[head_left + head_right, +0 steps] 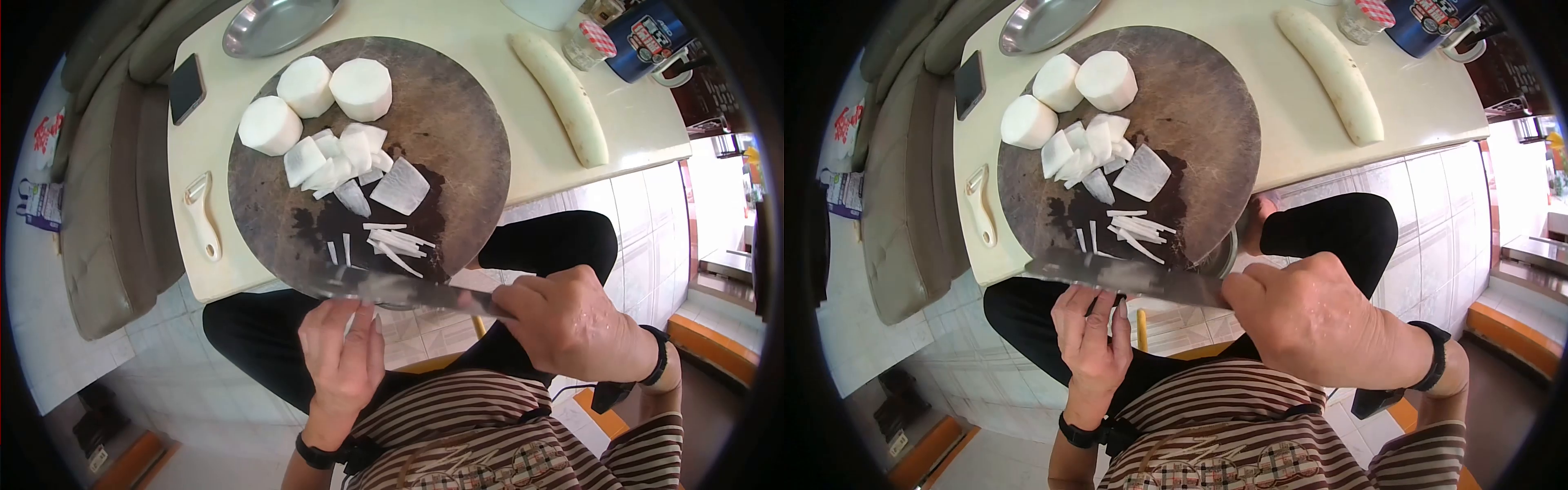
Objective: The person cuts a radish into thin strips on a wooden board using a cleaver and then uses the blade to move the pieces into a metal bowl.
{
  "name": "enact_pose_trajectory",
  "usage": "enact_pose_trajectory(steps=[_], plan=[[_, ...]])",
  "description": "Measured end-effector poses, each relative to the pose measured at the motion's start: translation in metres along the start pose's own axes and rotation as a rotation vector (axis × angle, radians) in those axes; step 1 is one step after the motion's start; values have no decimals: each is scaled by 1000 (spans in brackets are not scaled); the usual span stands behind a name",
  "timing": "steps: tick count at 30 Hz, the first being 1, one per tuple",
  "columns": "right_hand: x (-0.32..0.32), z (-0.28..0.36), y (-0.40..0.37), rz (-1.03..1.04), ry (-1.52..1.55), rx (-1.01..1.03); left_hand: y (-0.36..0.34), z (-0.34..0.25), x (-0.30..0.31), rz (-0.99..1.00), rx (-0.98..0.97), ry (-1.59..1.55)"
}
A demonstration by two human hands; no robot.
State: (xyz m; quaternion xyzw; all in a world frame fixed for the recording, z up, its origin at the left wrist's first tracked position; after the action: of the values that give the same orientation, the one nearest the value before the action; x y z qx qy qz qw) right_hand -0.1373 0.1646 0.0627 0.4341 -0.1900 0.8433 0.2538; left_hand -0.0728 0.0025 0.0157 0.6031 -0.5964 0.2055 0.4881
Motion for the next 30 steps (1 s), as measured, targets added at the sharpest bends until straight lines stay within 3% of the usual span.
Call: enact_pose_trajectory(steps=[10, 21, 30], plan=[[-5, -15, -27, 22, 121, -108, 21, 5, -8, 150, 93, 126], [8, -27, -23, 28, -49, -213, 19, -1, -11, 117, 68, 143], [-2, -22, -23, 67, 54, -184, 17, -3, -12, 149, 69, 128]])
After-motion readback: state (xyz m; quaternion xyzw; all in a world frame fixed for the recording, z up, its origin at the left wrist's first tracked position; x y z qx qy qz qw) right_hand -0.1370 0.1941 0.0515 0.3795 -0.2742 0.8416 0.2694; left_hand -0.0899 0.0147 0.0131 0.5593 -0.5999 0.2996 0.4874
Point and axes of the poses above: each hand's wrist, its own y-axis towards the middle knuckle, its own x-axis out of the back of the hand, z = x × y, the point moved 10 cm from there along y, towards the middle knuckle, and after that the axes turned 5 degrees about z, right-handed, at the moved point
